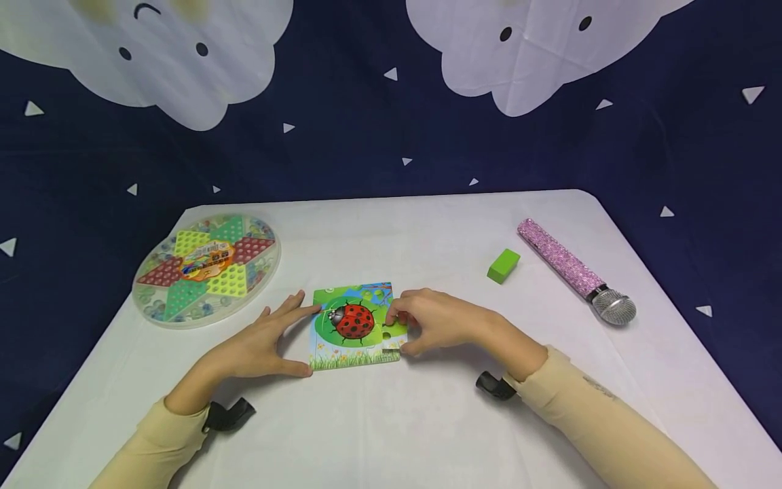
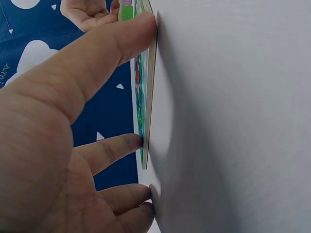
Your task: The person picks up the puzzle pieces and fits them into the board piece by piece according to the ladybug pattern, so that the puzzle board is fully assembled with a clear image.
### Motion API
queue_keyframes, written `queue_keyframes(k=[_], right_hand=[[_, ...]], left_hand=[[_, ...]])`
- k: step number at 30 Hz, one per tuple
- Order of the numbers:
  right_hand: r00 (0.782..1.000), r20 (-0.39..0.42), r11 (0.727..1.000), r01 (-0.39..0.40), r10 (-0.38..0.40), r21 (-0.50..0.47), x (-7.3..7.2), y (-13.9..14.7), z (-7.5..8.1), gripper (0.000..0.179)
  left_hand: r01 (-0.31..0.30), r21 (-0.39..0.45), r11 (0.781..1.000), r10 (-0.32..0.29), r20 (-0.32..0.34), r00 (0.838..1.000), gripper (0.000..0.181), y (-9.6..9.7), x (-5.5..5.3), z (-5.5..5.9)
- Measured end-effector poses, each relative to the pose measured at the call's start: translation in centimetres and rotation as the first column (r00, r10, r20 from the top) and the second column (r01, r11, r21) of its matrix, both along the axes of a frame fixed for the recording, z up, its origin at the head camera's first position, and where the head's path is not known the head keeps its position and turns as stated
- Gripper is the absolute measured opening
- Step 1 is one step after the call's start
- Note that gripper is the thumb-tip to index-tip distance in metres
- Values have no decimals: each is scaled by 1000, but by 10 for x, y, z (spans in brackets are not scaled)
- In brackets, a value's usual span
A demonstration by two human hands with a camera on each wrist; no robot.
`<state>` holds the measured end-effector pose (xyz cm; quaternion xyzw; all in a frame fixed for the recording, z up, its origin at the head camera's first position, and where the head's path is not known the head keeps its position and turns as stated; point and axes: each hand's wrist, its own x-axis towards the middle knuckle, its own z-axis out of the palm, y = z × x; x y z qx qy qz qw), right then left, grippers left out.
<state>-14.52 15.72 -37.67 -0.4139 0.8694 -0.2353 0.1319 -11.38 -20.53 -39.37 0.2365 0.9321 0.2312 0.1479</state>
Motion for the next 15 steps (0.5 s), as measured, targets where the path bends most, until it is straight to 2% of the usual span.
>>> queue_keyframes(k=[10,15], right_hand=[[998,20,999,-51,51,-3,0,-16,-5,34],[998,18,998,-62,61,7,-1,-21,-8,31]], left_hand=[[-24,27,999,23,34,999,104,-2,1,0],[-19,29,999,18,30,999,102,-1,0,0]])
